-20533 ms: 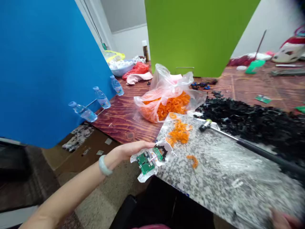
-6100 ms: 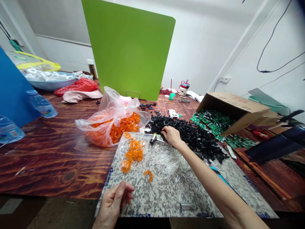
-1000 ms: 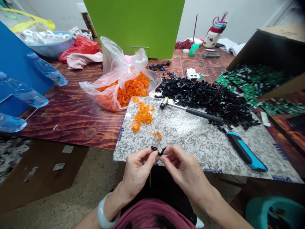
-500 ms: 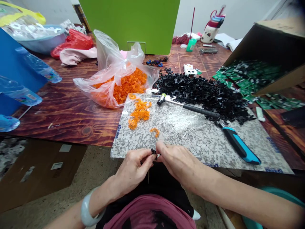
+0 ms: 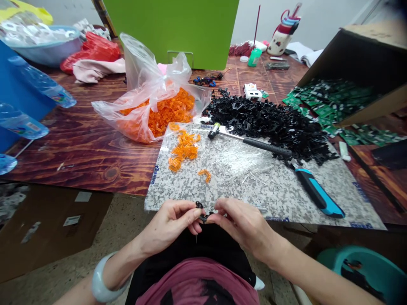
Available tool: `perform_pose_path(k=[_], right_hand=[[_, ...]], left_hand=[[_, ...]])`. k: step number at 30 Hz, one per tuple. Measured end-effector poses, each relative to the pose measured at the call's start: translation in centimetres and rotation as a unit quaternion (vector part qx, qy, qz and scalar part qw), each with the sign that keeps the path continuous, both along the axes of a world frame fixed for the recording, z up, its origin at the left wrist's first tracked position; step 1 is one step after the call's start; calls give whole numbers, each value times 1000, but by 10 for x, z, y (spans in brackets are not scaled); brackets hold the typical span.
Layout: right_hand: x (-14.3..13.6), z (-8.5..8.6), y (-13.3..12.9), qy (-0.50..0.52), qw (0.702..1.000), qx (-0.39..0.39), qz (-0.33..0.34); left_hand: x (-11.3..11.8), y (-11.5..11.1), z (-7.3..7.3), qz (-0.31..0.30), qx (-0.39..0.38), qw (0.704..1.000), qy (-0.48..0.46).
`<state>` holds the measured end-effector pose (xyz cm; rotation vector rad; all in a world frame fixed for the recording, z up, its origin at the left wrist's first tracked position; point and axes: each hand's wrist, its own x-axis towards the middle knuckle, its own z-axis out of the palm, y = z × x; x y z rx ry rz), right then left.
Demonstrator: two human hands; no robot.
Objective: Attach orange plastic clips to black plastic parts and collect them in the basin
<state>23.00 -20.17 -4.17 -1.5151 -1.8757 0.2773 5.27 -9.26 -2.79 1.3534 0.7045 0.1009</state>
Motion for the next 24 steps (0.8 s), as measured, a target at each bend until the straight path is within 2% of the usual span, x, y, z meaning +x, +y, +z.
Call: perform_pose_path(k=[3, 8, 17, 24], right_hand=[[-9, -5, -7, 23, 998, 45, -32], [-14, -3, -11, 45, 995, 79, -32], [-15, -5, -8, 55, 992, 96, -54], [-12, -14, -5, 54, 992, 90, -70]], left_hand=[[-1, -2, -2, 26, -14, 999, -16], [-3, -5, 0, 38, -7, 999, -23], [-5, -8, -2, 42, 24, 999, -17], [0, -8, -6, 64, 41, 997, -16]])
